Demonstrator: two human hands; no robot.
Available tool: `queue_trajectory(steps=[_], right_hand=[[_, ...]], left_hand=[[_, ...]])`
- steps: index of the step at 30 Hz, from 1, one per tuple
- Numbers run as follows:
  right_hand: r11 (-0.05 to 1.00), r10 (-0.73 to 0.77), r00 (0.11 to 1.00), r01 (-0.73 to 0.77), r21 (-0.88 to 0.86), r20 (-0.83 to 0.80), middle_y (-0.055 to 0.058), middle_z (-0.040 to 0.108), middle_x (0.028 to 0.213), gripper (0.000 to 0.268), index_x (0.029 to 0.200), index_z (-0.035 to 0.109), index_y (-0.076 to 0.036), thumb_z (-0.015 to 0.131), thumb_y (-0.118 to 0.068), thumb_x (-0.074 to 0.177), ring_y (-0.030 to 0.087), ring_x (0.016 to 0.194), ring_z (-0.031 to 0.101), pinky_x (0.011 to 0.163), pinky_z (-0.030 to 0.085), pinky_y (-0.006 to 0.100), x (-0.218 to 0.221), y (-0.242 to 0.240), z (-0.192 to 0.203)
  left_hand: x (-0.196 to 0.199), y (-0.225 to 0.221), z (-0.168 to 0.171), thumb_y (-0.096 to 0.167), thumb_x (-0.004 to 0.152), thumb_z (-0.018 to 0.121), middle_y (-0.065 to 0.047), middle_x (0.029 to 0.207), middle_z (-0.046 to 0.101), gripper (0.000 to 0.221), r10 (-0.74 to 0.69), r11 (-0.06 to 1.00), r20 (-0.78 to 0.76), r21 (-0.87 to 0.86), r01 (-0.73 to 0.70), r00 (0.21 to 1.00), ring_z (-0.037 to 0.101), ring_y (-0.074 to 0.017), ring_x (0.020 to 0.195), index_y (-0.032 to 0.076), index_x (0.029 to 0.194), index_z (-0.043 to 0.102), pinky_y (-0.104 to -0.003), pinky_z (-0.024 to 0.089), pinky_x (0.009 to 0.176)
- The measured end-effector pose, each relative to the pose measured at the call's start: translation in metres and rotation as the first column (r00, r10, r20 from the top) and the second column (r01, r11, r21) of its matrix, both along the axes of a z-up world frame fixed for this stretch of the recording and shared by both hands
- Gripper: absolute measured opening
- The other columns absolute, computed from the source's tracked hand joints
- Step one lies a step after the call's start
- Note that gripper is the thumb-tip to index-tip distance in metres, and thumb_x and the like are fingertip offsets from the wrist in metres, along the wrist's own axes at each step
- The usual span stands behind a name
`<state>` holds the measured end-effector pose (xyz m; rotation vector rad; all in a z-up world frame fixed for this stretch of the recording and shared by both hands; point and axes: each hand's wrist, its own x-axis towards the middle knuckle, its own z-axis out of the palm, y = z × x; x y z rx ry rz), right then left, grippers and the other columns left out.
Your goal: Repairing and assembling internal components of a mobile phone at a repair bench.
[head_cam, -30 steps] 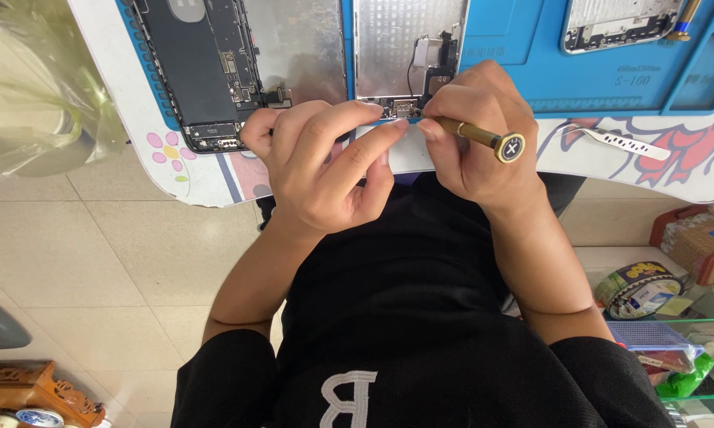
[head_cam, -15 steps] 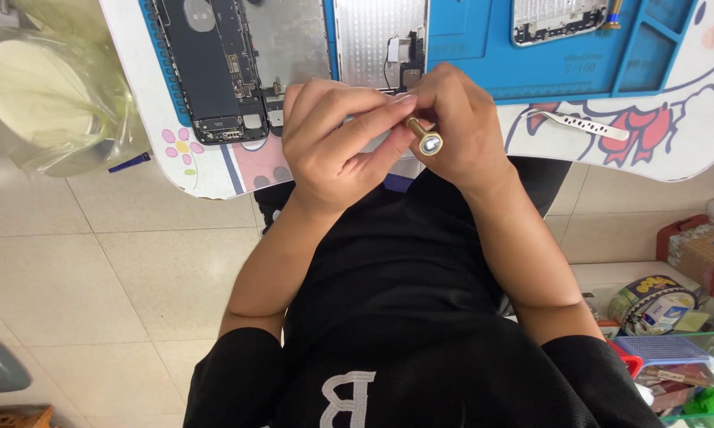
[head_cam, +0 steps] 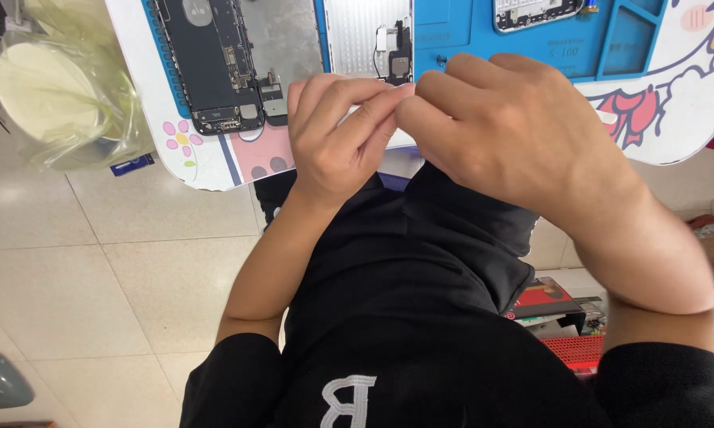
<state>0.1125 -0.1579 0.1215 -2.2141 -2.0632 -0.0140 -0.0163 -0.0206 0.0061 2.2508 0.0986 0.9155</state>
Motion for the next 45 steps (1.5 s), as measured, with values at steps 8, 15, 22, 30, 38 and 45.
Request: queue_trajectory(steps=[8,15,22,30,38,45], right_hand=[[0.993,0.018,1.000,-0.017,-0.115,0.012,0.000,0.067,0.079,0.015,0.101,0.063,-0.008,0.066,-0.012,0.087,0.019,0.073,0.069,0.053,0.052,0.031,0.011,0.018,-0.005],[0.914,0.003,0.998,0.026,-0.406,0.070,0.002,0.062,0.059,0.012,0.105,0.063,-0.011,0.063,-0.020,0.098,0.023,0.052,0.066,0.046,0.050,0.033,0.016,0.028,0.001],[0.901,0.040,0.987,0.032,-0.433,0.155,0.002,0.056,0.050,0.026,0.099,0.061,-0.009,0.062,-0.035,0.102,0.020,0.048,0.064,0.044,0.047,0.030,0.011,0.039,0.003],[0.937,-0.036,0.981,0.099,-0.336,0.189,0.001,0.056,0.051,0.032,0.088,0.061,-0.009,0.063,-0.037,0.103,0.019,0.044,0.060,0.042,0.044,0.030,0.008,0.040,0.002],[0.952,-0.044,0.994,0.072,-0.299,0.099,0.002,0.058,0.057,0.021,0.093,0.056,-0.005,0.064,-0.024,0.096,0.020,0.049,0.065,0.044,0.048,0.030,-0.003,0.041,-0.002],[0.970,-0.063,0.998,0.069,-0.233,0.031,0.006,0.058,0.057,0.014,0.093,0.054,-0.002,0.068,-0.007,0.091,0.021,0.052,0.067,0.046,0.050,0.030,-0.006,0.040,-0.013]], left_hand=[[-0.004,0.010,0.003,0.011,0.095,0.075,-0.003,0.125,0.066,0.028,-0.061,0.995,-0.127,-0.083,0.051,0.990,0.061,-0.0213,0.107,0.005,0.122,0.069,-0.034,0.042,0.092],[-0.009,0.023,0.001,0.015,0.095,0.050,-0.015,0.140,0.059,0.044,-0.036,0.970,-0.071,-0.244,0.018,0.997,0.056,-0.0274,0.124,0.003,0.136,0.057,-0.037,0.042,0.112],[-0.016,0.016,-0.016,0.015,0.095,0.052,-0.013,0.135,0.063,0.039,-0.010,0.959,-0.012,-0.283,0.006,1.000,0.057,-0.0253,0.119,0.003,0.131,0.059,-0.035,0.043,0.108],[-0.014,0.014,-0.019,0.021,0.094,0.050,-0.013,0.124,0.067,0.039,-0.009,0.966,0.019,-0.259,0.014,1.000,0.059,-0.0242,0.113,0.002,0.125,0.062,-0.036,0.036,0.104],[-0.016,0.015,-0.017,0.025,0.097,0.050,-0.013,0.130,0.064,0.039,0.002,0.948,0.010,-0.319,0.001,1.000,0.057,-0.0249,0.118,0.003,0.127,0.061,-0.035,0.038,0.109],[-0.016,0.016,-0.016,0.024,0.097,0.050,-0.013,0.129,0.065,0.039,-0.007,0.947,0.000,-0.320,0.007,1.000,0.058,-0.0244,0.117,0.002,0.128,0.061,-0.035,0.037,0.108]])
